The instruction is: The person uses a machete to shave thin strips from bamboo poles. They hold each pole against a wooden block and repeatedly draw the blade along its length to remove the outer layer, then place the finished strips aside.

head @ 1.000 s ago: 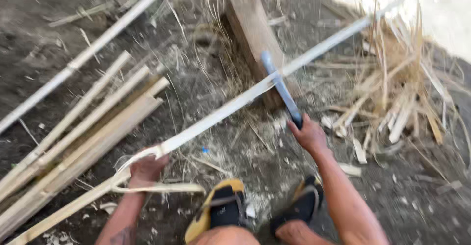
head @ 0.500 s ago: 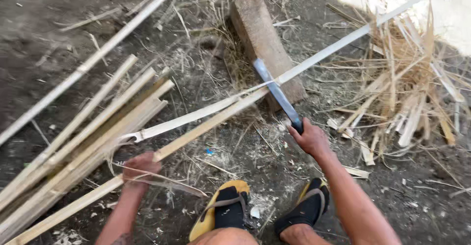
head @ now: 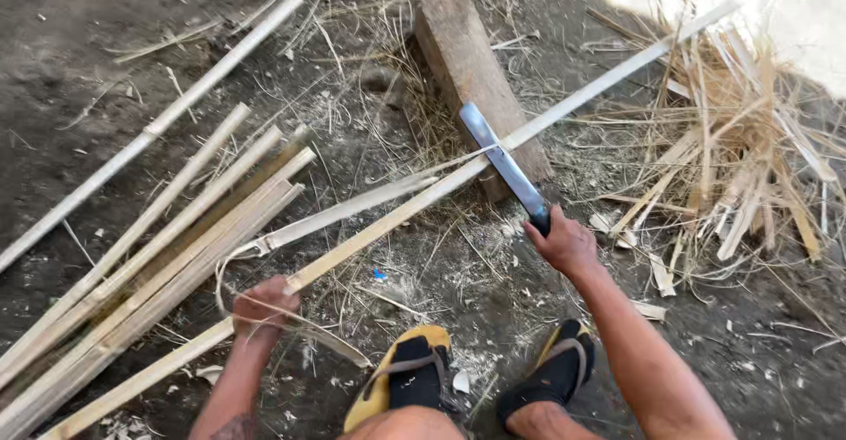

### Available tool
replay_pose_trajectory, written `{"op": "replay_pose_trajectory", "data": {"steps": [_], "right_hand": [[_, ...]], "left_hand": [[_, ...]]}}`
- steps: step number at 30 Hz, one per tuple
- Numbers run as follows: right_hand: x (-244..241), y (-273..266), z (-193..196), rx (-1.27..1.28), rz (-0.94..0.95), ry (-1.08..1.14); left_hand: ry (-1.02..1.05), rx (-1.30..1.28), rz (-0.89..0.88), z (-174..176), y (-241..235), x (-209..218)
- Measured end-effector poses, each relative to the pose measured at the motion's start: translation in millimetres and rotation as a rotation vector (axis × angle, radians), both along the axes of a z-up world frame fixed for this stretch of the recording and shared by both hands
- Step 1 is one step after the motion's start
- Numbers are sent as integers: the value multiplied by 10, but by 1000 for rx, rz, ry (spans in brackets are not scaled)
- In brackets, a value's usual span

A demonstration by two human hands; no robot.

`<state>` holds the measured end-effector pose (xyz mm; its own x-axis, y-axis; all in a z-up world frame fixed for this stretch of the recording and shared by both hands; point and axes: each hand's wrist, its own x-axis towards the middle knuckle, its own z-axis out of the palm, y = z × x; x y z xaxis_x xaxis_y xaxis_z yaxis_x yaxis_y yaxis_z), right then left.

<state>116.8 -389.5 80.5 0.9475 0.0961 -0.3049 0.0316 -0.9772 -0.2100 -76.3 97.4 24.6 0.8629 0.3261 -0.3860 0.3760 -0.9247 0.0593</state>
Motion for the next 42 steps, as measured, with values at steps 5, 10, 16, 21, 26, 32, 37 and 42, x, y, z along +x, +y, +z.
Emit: {"op": "replay_pose_trajectory", "data": {"steps": [5,10,16,21,26,32,37,42], "right_hand": [[33,-275,-258,54,-51,95],[-357,294,-272,182,-261,176],[-438,567,-62,2,275,434],[-91,-156,90,-46,57,43],[-432,360,23,210,-107,348],[-311,333,153,51,244,379],[134,-301,-124,59,-128,76],[65,-196,-424,169,-226,84]], "left_hand": [[116,-70,-12,49,-343,201],[-23,-157,-83,-33,-836,717],[93,-147,-120,-118,-1209,852],[-122,6,-155,-13,-314,146],[-149,45,-189,-205,-492,476],[-218,25,-176,-303,-489,393],[-82,141,-109,-71,132,117],[127,-12,-225,-81,-538,682]]}}
